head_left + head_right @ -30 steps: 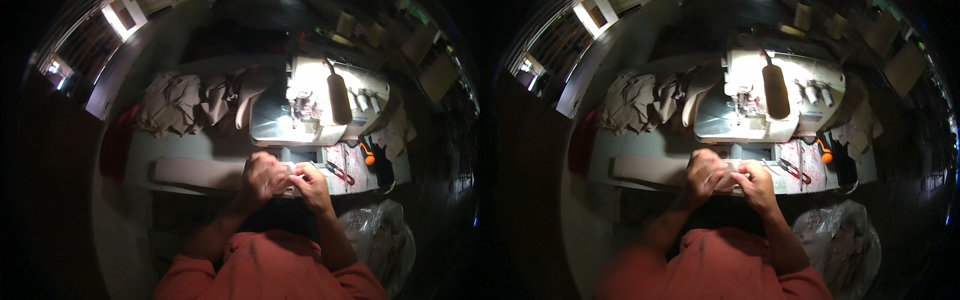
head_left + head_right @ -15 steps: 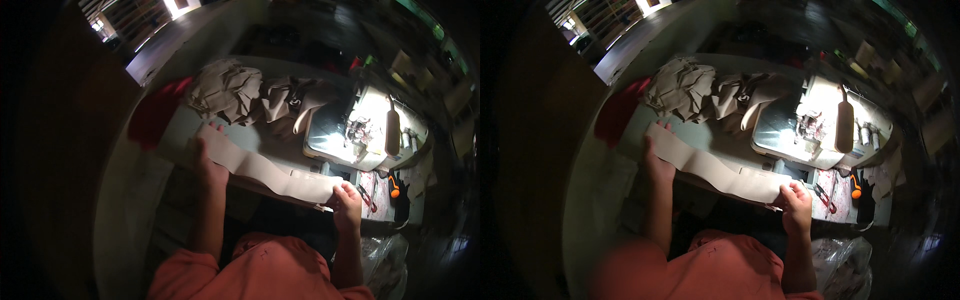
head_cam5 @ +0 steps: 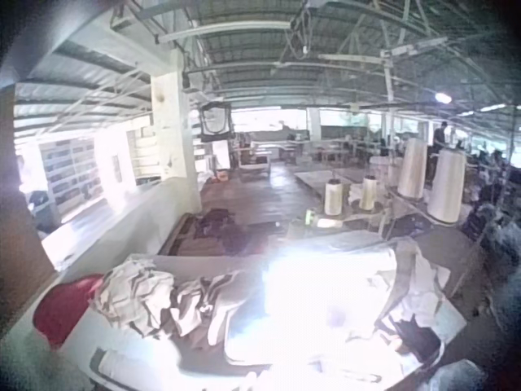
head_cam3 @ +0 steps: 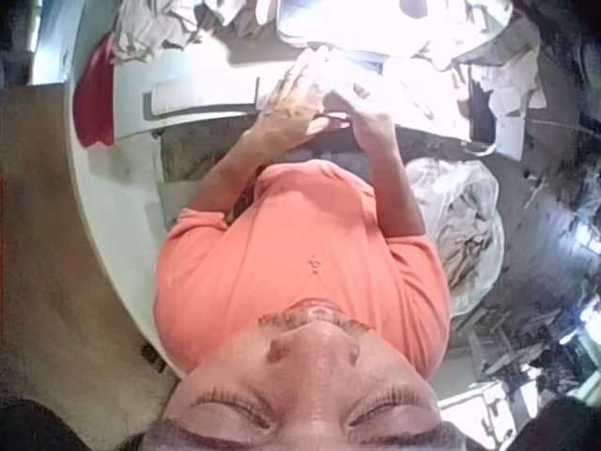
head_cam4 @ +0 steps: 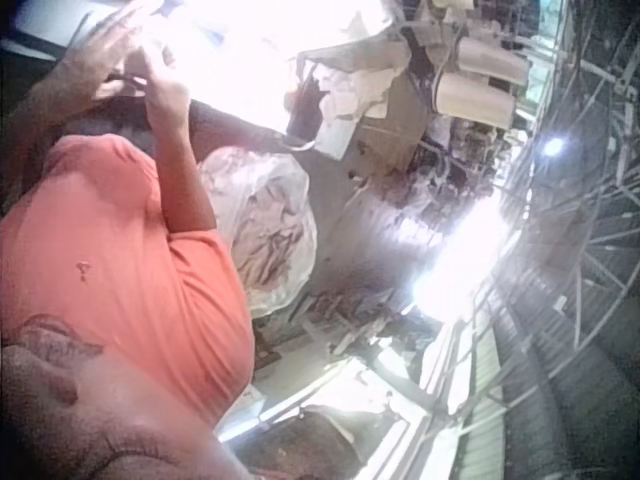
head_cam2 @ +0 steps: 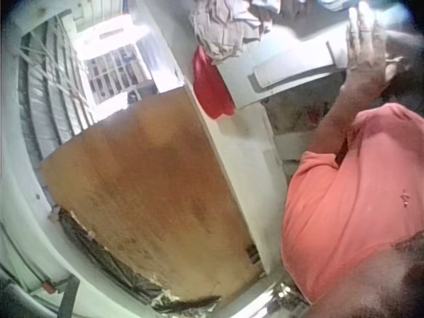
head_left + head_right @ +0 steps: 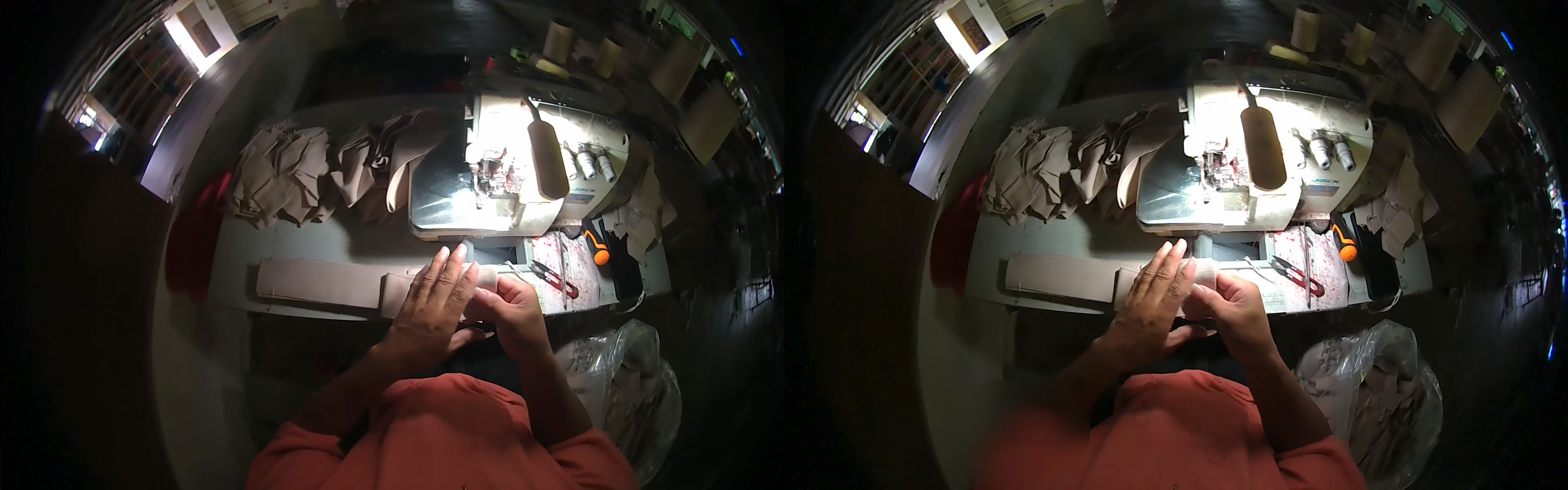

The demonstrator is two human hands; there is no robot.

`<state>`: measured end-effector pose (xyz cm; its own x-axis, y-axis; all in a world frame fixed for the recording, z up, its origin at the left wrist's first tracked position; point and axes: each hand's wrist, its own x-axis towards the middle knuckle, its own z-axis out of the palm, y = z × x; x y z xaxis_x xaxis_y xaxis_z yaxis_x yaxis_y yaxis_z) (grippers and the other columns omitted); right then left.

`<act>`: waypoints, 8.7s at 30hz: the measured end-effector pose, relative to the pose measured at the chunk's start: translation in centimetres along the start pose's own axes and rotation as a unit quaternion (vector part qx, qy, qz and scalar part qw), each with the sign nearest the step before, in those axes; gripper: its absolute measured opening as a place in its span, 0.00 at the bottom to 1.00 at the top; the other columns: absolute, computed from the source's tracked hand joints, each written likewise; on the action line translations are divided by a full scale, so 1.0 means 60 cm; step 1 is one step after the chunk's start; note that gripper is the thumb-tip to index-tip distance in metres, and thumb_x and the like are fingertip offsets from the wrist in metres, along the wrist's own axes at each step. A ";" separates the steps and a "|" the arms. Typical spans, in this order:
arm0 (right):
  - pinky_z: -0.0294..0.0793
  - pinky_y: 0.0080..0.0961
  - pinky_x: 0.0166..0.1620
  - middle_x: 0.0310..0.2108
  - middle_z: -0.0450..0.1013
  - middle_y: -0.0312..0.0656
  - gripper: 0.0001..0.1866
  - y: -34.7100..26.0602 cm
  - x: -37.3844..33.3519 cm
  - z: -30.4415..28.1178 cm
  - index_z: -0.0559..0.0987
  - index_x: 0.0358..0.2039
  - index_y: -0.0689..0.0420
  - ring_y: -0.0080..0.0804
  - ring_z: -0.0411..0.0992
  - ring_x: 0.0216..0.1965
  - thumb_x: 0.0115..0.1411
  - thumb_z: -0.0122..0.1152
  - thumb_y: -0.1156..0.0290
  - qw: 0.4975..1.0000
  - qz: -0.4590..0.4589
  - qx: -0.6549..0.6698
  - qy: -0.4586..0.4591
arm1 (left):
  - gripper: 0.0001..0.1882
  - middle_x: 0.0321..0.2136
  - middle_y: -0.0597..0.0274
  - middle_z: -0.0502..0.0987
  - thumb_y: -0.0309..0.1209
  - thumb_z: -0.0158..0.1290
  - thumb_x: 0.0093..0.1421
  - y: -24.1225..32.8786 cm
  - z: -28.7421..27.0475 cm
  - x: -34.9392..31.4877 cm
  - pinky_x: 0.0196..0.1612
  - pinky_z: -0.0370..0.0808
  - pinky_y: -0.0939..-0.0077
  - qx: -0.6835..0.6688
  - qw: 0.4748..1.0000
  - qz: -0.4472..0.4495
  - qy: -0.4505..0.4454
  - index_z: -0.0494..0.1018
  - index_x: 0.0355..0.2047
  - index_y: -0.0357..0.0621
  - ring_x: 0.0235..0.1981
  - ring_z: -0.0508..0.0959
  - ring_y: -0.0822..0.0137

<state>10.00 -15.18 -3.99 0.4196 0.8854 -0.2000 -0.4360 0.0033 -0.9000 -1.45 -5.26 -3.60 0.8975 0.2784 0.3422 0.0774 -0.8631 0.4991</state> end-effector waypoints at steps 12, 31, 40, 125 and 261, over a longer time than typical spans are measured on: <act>0.69 0.13 0.29 0.26 0.72 0.38 0.07 -0.021 -0.003 0.016 0.72 0.32 0.64 0.17 0.69 0.26 0.51 0.52 0.78 0.996 -0.025 -0.085 0.002 | 0.06 0.23 0.67 0.72 0.28 0.50 0.52 -0.045 -0.047 0.053 0.31 0.67 0.85 -0.444 0.869 -0.215 -0.037 0.71 0.28 0.37 0.26 0.69 0.79; 0.69 0.15 0.24 0.25 0.71 0.43 0.08 0.017 0.085 -0.019 0.70 0.31 0.66 0.25 0.71 0.23 0.50 0.53 0.78 0.992 -0.089 0.007 0.087 | 0.09 0.21 0.57 0.68 0.26 0.51 0.46 -0.091 -0.019 0.155 0.30 0.68 0.71 0.073 0.994 0.080 0.029 0.72 0.30 0.41 0.25 0.69 0.61; 0.68 0.12 0.25 0.26 0.71 0.41 0.09 0.016 0.096 -0.018 0.71 0.36 0.66 0.23 0.71 0.24 0.53 0.50 0.79 0.988 -0.112 0.005 0.102 | 0.09 0.26 0.56 0.66 0.22 0.45 0.43 -0.115 -0.018 0.176 0.32 0.68 0.69 0.038 0.998 0.046 0.002 0.66 0.29 0.38 0.31 0.69 0.58; 0.69 0.16 0.26 0.25 0.70 0.38 0.08 -0.002 0.025 -0.009 0.71 0.31 0.64 0.20 0.68 0.23 0.53 0.50 0.73 0.998 -0.043 -0.035 0.042 | 0.21 0.42 0.58 0.68 0.38 0.41 0.57 -0.188 -0.029 -0.102 0.51 0.61 0.67 -0.760 0.408 -0.230 0.451 0.60 0.47 0.37 0.46 0.66 0.64; 0.66 0.25 0.25 0.16 0.68 0.46 0.08 0.046 0.053 -0.047 0.71 0.22 0.63 0.35 0.68 0.18 0.47 0.56 0.71 0.907 -0.035 -0.404 0.115 | 0.08 0.28 0.58 0.73 0.25 0.43 0.55 -0.175 -0.069 0.190 0.33 0.68 0.80 -0.010 0.968 0.014 0.252 0.68 0.35 0.38 0.30 0.72 0.70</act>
<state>12.37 -13.65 -8.21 0.6197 0.7752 -0.1228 0.2855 -0.3684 -0.8847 6.20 8.71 -1.64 0.5734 0.4294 0.6977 0.0426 -0.8661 0.4981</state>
